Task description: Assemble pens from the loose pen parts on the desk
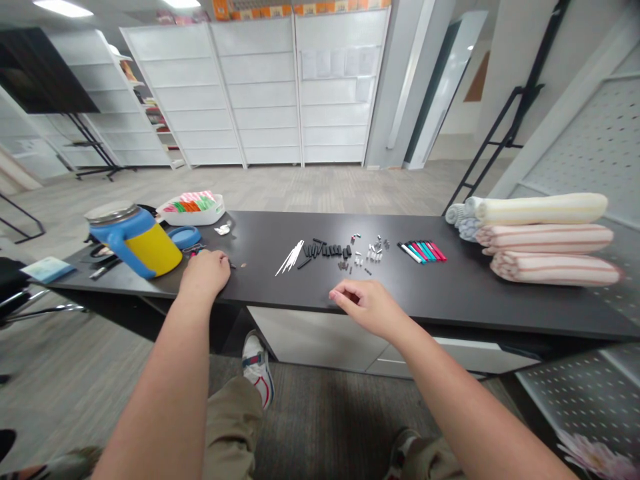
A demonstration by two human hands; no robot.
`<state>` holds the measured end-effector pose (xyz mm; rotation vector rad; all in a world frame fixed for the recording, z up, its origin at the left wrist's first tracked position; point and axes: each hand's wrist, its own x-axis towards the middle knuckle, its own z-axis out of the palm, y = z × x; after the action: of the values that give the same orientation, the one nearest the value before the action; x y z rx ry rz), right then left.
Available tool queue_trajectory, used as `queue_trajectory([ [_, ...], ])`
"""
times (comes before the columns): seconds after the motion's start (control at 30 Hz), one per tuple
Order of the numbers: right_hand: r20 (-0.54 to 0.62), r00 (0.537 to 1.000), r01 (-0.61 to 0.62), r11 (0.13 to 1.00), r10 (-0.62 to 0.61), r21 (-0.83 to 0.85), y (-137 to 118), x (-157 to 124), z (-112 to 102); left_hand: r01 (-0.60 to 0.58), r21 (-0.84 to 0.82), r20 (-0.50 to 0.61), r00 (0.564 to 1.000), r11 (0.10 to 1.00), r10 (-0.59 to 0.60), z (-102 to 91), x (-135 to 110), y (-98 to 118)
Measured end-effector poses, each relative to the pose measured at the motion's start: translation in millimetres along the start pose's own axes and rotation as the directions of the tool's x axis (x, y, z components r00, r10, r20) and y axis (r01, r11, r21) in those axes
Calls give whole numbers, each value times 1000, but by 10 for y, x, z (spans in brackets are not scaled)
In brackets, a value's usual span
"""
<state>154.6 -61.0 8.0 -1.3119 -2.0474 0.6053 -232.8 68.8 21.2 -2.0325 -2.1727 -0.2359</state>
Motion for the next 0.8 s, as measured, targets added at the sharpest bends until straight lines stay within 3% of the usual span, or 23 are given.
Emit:
queue_trajectory([
  [0.4, 2, 1000, 14, 1000, -14, 8, 19, -3, 2, 16, 33, -41, 999, 999, -15, -22, -37, 55],
  [0.57, -55, 998, -23, 998, 26, 57, 37, 23, -48, 25, 55, -41, 999, 998, -23, -41, -56, 73],
  [0.7, -234, 968, -113, 988, 86, -105, 297, 24, -363, 28, 55, -16, 1000, 998, -27, -32, -71, 88],
  [0.8, -451, 888, -284, 874, 86, -393, 698, -73, -731, 39, 41, -12, 999, 998, -39, -30, -86, 116],
])
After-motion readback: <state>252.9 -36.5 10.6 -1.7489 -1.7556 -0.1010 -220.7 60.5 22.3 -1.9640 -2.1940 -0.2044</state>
